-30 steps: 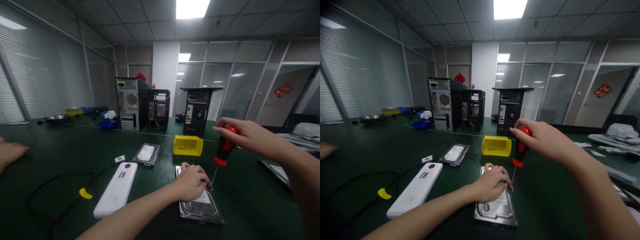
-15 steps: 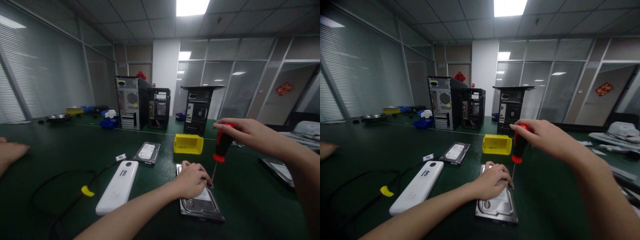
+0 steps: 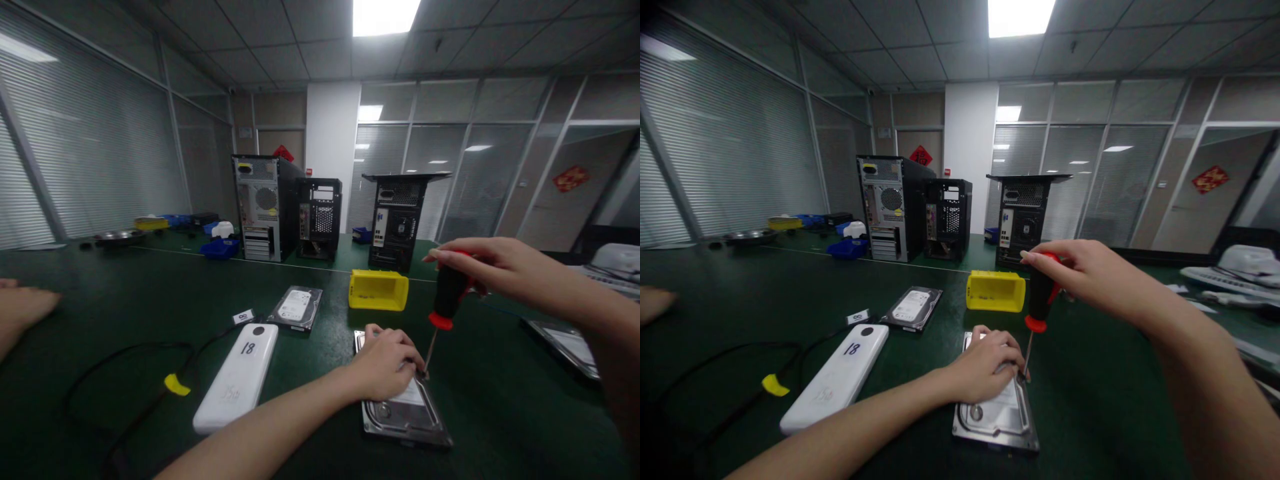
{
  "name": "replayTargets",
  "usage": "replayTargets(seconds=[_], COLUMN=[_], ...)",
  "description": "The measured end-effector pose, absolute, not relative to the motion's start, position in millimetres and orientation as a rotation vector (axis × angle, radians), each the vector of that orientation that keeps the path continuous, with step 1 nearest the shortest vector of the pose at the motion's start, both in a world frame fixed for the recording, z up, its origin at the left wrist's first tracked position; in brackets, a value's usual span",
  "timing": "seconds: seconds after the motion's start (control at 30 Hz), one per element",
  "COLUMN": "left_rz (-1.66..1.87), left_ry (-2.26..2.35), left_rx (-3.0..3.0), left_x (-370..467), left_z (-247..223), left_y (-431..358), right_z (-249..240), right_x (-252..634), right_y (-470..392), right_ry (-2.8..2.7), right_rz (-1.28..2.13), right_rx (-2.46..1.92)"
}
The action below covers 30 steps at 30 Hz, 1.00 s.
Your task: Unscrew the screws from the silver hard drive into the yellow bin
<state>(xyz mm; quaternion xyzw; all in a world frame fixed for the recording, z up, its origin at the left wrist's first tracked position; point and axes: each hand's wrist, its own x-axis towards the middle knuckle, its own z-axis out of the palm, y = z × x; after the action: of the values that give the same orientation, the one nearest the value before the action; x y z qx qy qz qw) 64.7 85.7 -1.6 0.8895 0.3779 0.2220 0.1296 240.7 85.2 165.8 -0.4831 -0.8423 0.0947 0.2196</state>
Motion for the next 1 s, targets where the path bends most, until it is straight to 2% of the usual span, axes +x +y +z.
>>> replayTargets(seconds=[0.2,0.4,0.5,0.7,1.0], left_rz=[0.654,0.677,0.689,0.664,0.676], left_ry=[1.100,1.074,1.058,1.076,1.069], left_rx=[2.582,2.568,2.565,2.579,2.573], left_x=[64.5,63.9,63.0,63.4,64.1], left_z=[-1.1,0.1,0.1,-1.2,-2.1], left_y=[85.2,84.1,84.0,85.3,86.2], right_z=[166.9,166.8,167.4,166.0,162.2], right_x=[239.0,236.3,238.4,248.4,243.2], right_y=[82.4,82.8,80.9,84.7,89.8], right_ry=[-2.328,-2.288,-2.256,-2.322,-2.337], right_rz=[0.278,0.091,0.152,0.356,0.291], right_rx=[-1.366,-1.417,-1.504,-1.359,-1.376])
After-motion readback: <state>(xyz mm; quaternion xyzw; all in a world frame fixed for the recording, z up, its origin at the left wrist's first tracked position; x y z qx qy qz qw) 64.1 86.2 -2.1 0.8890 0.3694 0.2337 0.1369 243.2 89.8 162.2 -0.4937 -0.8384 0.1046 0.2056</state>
